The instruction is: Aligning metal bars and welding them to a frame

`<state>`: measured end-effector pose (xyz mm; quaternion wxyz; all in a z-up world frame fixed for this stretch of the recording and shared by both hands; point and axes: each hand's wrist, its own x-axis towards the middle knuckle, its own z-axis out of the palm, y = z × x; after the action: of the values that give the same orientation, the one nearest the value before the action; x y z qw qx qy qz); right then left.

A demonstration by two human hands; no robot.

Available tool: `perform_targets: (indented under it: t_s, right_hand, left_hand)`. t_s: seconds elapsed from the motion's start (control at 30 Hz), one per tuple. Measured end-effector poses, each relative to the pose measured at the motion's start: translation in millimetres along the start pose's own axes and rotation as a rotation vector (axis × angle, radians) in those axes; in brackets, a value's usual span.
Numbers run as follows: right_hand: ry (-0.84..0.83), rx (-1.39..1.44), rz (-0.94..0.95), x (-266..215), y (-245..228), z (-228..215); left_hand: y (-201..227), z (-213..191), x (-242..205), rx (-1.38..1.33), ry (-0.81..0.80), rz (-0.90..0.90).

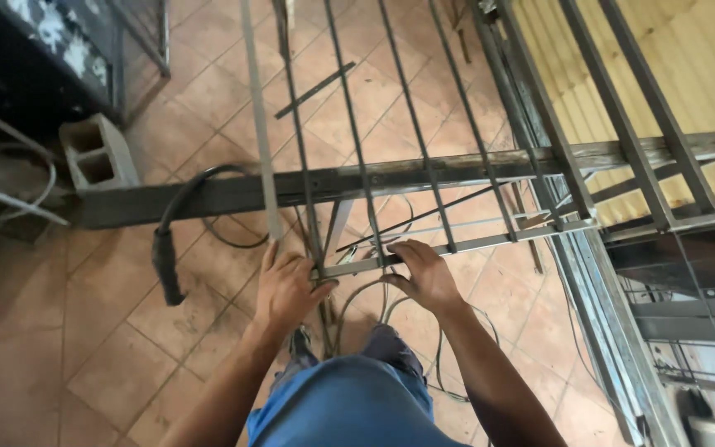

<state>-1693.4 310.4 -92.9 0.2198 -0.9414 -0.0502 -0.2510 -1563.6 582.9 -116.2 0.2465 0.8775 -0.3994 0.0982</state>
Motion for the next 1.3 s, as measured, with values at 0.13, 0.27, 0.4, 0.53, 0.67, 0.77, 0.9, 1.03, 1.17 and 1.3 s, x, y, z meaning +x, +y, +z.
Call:
perform_targets:
  t_s: [0.13, 0.27, 0.4, 0.53, 0.67, 0.77, 0.9, 1.03, 1.17, 1.3]
  right_hand:
    - [0.044, 0.071, 0.052, -36.2, 31.9, -48.9]
    - [0.040, -0.111, 0.087, -37.2, 86.5, -83.9]
    - [-0.069, -0.005, -0.022, -41.0, 126.5, -58.1]
    - [-0.090, -0.030, -0.052, -48.6, 141.3, -59.6]
    - [0.029, -0.059, -0.095, -45.7, 158.2, -107.5]
    - [0.047, -0.108, -0.011, -69.6, 203.5, -121.6]
    - [-0.075, -0.018, -0.064, -72.8, 214.0, -127.8]
    - [-0.027, -0.020, -0.148, -78.2, 239.6, -120.0]
    - [-0.019, -0.066, -0.151, -83.8, 247.1, -109.6]
    - [-0.009, -0.055, -0.151, -80.1, 243.0, -113.1]
  left_hand:
    - [26.0, 21.7, -26.7, -0.049, -0.045, -0.405]
    - [109.3, 28.4, 8.8, -0.151, 0.283, -0.044]
    - [196.9, 47.8, 58.2, -0.286, 0.100, 0.016]
    - [209.3, 100.4, 77.9, -0.154, 0.095, -0.057]
    - [198.6, 120.4, 88.9, 0.009, 0.141, -0.038]
    - [192.4, 132.0, 82.3, 0.041, 0.167, -0.024]
    - [188.0, 133.3, 78.3, 0.072, 0.191, 0.037]
    - [192.9, 122.7, 84.1, 0.086, 0.140, 0.035]
    - [192.4, 124.9, 84.1, 0.144, 0.150, 0.053]
    - [185.5, 129.1, 83.8, 0.122, 0.184, 0.098]
